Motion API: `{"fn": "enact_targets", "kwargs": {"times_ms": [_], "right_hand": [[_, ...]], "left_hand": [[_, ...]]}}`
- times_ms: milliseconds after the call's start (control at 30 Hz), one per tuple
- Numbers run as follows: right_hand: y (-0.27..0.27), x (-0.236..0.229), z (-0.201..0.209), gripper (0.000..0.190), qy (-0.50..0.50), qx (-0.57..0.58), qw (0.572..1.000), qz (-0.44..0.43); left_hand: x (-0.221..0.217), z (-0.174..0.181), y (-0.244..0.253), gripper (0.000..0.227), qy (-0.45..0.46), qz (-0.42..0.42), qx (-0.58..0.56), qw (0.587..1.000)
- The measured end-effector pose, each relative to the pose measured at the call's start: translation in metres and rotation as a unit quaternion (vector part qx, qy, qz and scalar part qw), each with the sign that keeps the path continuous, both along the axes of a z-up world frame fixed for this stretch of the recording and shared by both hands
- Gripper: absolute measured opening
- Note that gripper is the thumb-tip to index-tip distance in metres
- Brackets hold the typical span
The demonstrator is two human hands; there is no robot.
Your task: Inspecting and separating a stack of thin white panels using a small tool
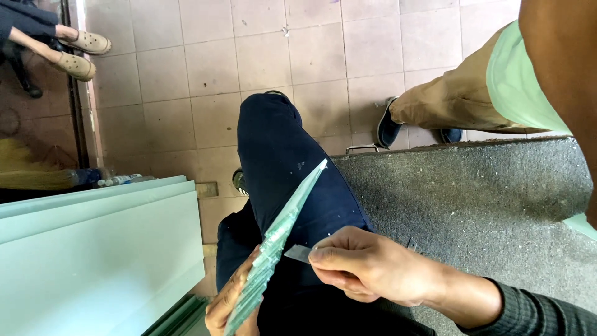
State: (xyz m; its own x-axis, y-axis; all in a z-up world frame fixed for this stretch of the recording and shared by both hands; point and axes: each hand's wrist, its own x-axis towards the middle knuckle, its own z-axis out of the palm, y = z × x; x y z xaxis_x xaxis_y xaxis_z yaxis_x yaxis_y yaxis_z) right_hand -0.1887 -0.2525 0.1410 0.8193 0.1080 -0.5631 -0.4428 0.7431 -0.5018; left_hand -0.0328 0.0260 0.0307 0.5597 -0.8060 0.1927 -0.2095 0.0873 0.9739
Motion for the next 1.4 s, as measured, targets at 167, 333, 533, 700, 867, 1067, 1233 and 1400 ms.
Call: {"fn": "enact_targets", "kwargs": {"times_ms": [167,333,533,700,867,1067,1233,1400], "right_hand": [[-0.002,0.002,-0.002,0.054,0.014,-0.152,0.988,0.038],[0.010,0.005,-0.010,0.045,0.037,-0.370,0.928,0.019],[0.021,0.009,-0.043,0.028,-0.075,-0.691,0.719,-0.003],[0.023,0.018,-0.047,0.024,-0.106,-0.729,0.676,-0.024],[0.023,0.019,-0.055,0.027,-0.118,-0.759,0.639,-0.027],[0.013,0.016,-0.056,0.021,-0.094,-0.744,0.661,0.009],[0.009,0.019,-0.051,0.022,-0.113,-0.706,0.699,0.023],[-0.008,0.017,-0.068,0.028,-0.098,-0.713,0.688,0.091]], "left_hand": [[-0.013,0.005,-0.002,0.043,-0.063,0.221,0.184,0.956],[-0.011,-0.001,-0.003,0.043,-0.079,0.252,0.178,0.948],[-0.011,-0.006,0.000,0.037,-0.101,0.275,0.190,0.937],[-0.006,-0.014,0.005,0.042,-0.092,0.246,0.179,0.948],[-0.007,-0.012,0.005,0.044,-0.073,0.259,0.177,0.947],[-0.003,-0.005,0.001,0.044,-0.061,0.237,0.191,0.950],[-0.003,-0.002,0.000,0.047,-0.021,0.234,0.205,0.950],[0.002,-0.006,0.004,0.050,-0.069,0.231,0.216,0.946]]}}
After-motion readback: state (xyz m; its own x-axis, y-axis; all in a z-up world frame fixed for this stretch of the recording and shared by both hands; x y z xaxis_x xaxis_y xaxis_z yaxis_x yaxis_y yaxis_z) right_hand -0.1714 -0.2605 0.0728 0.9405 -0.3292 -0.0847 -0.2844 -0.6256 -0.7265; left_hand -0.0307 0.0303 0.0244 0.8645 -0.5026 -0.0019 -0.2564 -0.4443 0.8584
